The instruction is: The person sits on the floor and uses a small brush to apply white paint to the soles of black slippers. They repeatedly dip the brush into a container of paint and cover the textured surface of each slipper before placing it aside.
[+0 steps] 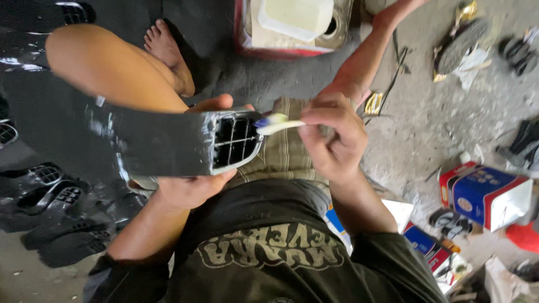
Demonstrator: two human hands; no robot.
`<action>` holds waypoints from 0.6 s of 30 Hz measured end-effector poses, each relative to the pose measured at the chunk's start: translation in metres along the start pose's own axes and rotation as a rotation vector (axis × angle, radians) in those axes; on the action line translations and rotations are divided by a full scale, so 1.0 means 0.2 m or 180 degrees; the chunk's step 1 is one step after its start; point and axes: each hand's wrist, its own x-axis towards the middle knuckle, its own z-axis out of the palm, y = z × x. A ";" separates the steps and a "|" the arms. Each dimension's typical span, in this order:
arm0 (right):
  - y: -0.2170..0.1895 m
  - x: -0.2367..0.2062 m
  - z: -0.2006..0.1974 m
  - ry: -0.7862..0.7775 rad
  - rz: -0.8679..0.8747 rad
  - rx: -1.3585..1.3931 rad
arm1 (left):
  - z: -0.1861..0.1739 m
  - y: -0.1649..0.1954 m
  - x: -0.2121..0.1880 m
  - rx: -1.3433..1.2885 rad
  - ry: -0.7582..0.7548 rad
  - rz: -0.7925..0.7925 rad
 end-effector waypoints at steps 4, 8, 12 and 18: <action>-0.04 -0.02 0.01 -0.0178 0.0079 -0.0076 | -0.08 -0.04 -0.01 -0.1972 0.0492 -0.0562; -0.07 -0.06 0.02 -0.0463 0.0147 0.0102 | -0.11 -0.12 0.01 0.0361 0.0435 0.1100; -0.02 -0.08 0.06 -0.0122 0.0068 0.0210 | -0.09 -0.12 0.03 0.1869 -0.0161 0.1886; -0.07 -0.15 0.03 -0.0528 -0.0499 0.0208 | -0.07 -0.07 0.02 0.2465 0.0098 0.2029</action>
